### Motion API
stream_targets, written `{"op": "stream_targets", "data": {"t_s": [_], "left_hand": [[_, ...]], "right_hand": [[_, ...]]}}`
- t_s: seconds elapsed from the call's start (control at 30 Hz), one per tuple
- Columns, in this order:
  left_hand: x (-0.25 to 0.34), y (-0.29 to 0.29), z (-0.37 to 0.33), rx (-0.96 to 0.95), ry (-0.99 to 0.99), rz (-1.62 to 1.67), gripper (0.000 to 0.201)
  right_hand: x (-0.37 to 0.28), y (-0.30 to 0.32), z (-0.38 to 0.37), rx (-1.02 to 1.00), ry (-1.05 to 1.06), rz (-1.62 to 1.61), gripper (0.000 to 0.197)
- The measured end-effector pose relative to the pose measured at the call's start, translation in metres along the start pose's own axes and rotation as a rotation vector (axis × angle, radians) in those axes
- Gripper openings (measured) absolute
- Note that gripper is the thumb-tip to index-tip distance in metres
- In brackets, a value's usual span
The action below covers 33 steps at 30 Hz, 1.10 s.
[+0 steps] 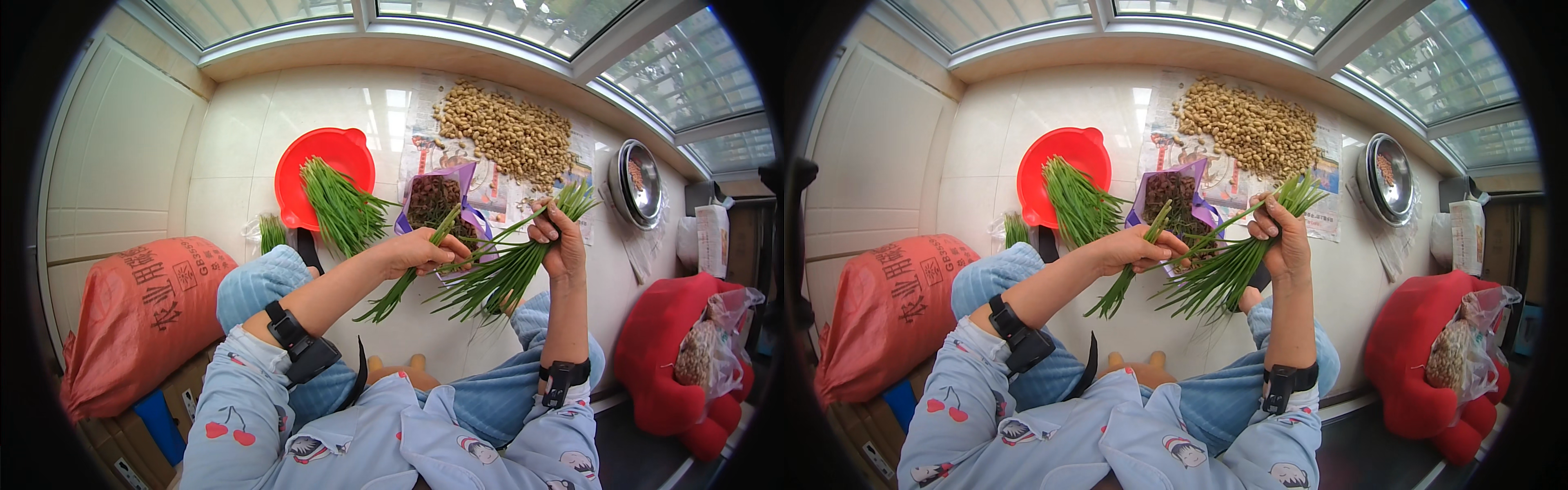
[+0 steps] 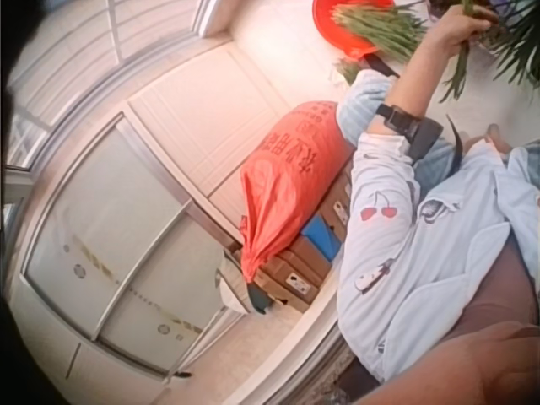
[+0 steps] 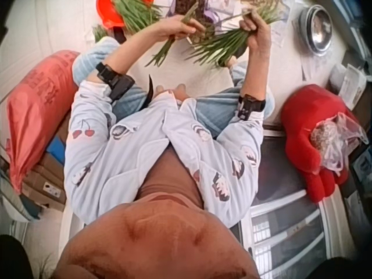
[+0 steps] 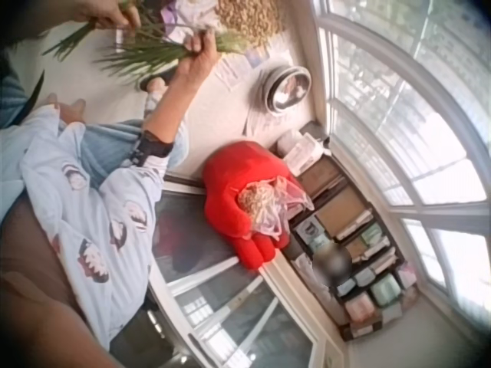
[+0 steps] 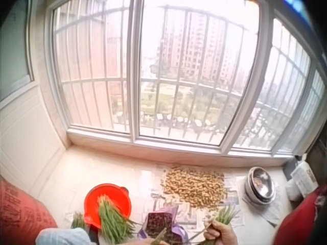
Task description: The person sits on the floor and trims the ends of green onions by hand, placing the trimmed pieces into a purple bag. The person then places the trimmed green onions into a red bowl.
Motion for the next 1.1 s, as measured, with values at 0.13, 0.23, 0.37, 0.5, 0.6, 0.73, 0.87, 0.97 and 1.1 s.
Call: {"op": "stream_targets", "data": {"t_s": [0.13, 0.23, 0.37, 0.5, 0.6, 0.73, 0.87, 0.97, 1.1], "left_hand": [[0.001, 0.004, 0.001, -0.047, 0.056, 0.032, 0.022], [0.002, 0.010, 0.002, -0.063, 0.058, 0.057, 0.021], [0.001, 0.014, 0.004, -0.047, 0.071, 0.090, 0.019], [0.001, 0.017, 0.004, -0.028, 0.078, 0.102, 0.018], [0.001, 0.018, 0.005, -0.024, 0.089, 0.102, 0.017], [0.000, 0.021, 0.006, -0.008, 0.101, 0.080, 0.015], [-0.001, 0.022, 0.007, 0.005, 0.099, 0.064, 0.011], [-0.001, 0.022, 0.008, 0.014, 0.093, 0.062, 0.010], [-0.002, 0.022, 0.008, 0.054, 0.074, 0.030, 0.011]], "right_hand": [[-0.004, 0.006, -0.002, 0.060, 0.056, -0.063, 0.011], [-0.011, 0.011, -0.003, 0.052, 0.078, -0.090, 0.010], [-0.019, 0.019, -0.003, 0.061, 0.100, -0.140, 0.009], [-0.022, 0.023, -0.004, 0.055, 0.104, -0.165, 0.009], [-0.025, 0.024, -0.003, 0.058, 0.115, -0.164, 0.008], [-0.028, 0.026, -0.002, 0.050, 0.137, -0.161, 0.008], [-0.031, 0.029, -0.001, 0.064, 0.151, -0.146, 0.011], [-0.032, 0.030, -0.001, 0.077, 0.147, -0.164, 0.011], [-0.031, 0.031, -0.002, 0.067, 0.162, -0.156, 0.009]]}}
Point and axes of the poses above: each hand's wrist, its own z-axis away from the middle knuckle, its own y-axis out of the back of the hand, x = y × z, the point moved 1 cm from there along -z, towards the middle knuckle, and after that the axes turned 12 degrees about -z, right-handed, at the moved point
